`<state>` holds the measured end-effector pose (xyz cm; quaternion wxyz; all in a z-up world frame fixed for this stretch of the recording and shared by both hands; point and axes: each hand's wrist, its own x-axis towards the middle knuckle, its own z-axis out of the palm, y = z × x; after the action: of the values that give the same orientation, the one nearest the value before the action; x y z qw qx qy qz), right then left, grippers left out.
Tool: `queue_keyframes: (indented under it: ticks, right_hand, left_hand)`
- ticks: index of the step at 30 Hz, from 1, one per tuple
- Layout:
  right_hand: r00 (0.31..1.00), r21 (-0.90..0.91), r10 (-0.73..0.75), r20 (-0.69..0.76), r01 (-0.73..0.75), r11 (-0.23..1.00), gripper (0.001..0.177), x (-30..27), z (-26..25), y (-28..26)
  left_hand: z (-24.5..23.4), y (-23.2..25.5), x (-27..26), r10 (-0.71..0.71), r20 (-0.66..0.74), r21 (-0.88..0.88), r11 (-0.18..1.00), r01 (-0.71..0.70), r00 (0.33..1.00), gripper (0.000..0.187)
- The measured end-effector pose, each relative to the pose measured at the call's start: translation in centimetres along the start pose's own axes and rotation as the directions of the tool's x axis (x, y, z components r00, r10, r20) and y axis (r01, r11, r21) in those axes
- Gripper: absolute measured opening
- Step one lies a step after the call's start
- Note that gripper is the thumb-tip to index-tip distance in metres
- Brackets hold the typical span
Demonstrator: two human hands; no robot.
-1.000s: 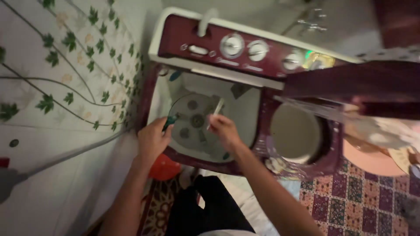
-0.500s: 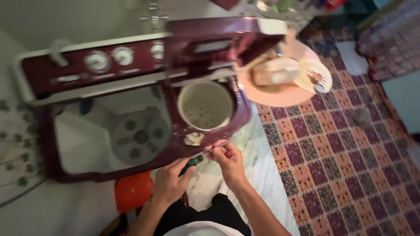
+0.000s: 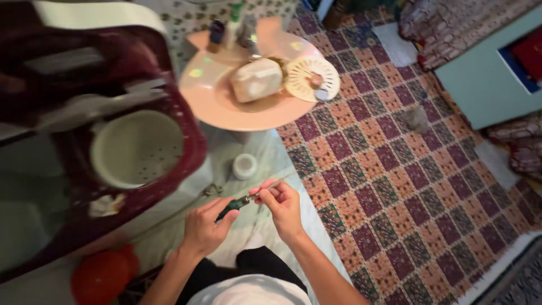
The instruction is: The person removes a large plastic agitator component from a washing machine, brings it to a sink area to remove a small screw with a screwdriver, and then returns to the washing machine to reach inside and work on the internal motor or shaft by hand.
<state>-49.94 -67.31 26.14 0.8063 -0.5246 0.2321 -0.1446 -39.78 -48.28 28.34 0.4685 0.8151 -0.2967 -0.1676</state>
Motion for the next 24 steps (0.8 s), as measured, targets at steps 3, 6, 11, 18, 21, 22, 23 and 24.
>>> queue_keyframes:
  ticks: [3,6,11,18,21,22,23,24]
  right_hand:
    - [0.999,-0.046,-0.033,0.002,0.033,0.998,0.016,1.2,-4.3,-1.6]
    - [0.998,-0.001,-0.048,0.027,0.048,0.999,0.016,3.0,-7.4,-2.5]
    - [0.999,-0.009,-0.027,-0.040,0.027,1.000,0.013,6.2,-11.4,-2.4]
    - [0.985,-0.163,0.149,0.080,-0.135,0.977,0.026,14.5,-17.2,-9.5]
    - [0.998,-0.190,-0.039,0.039,0.046,0.981,0.017,17.8,-18.9,-10.7]
    - [0.999,-0.178,-0.043,-0.008,0.041,0.983,0.018,19.4,-19.3,-10.8]
    - [0.997,-0.166,-0.039,-0.059,0.029,0.986,0.019,20.5,-19.9,-10.8]
    - [0.993,-0.153,-0.034,-0.110,0.017,0.988,0.020,21.5,-20.4,-10.8]
  left_hand:
    - [3.6,2.1,2.2,0.067,0.003,-0.026,0.997,-0.067,0.998,0.028]
    - [6.4,3.6,4.6,0.102,-0.032,-0.056,0.993,-0.104,0.994,0.028]
    - [10.1,3.9,9.2,0.080,0.002,0.021,0.997,-0.080,0.997,0.028]
    - [14.7,2.7,18.9,-0.025,0.196,-0.103,0.994,0.046,0.980,0.028]
    - [17.0,2.7,23.1,-0.038,0.293,-0.274,0.954,0.122,0.955,0.030]
    - [17.3,2.8,24.8,-0.045,0.298,-0.259,0.958,0.127,0.953,0.031]
    - [17.8,3.0,26.3,-0.059,0.307,-0.244,0.960,0.139,0.950,0.032]
    - [18.3,3.3,27.3,-0.073,0.316,-0.230,0.961,0.151,0.946,0.033]
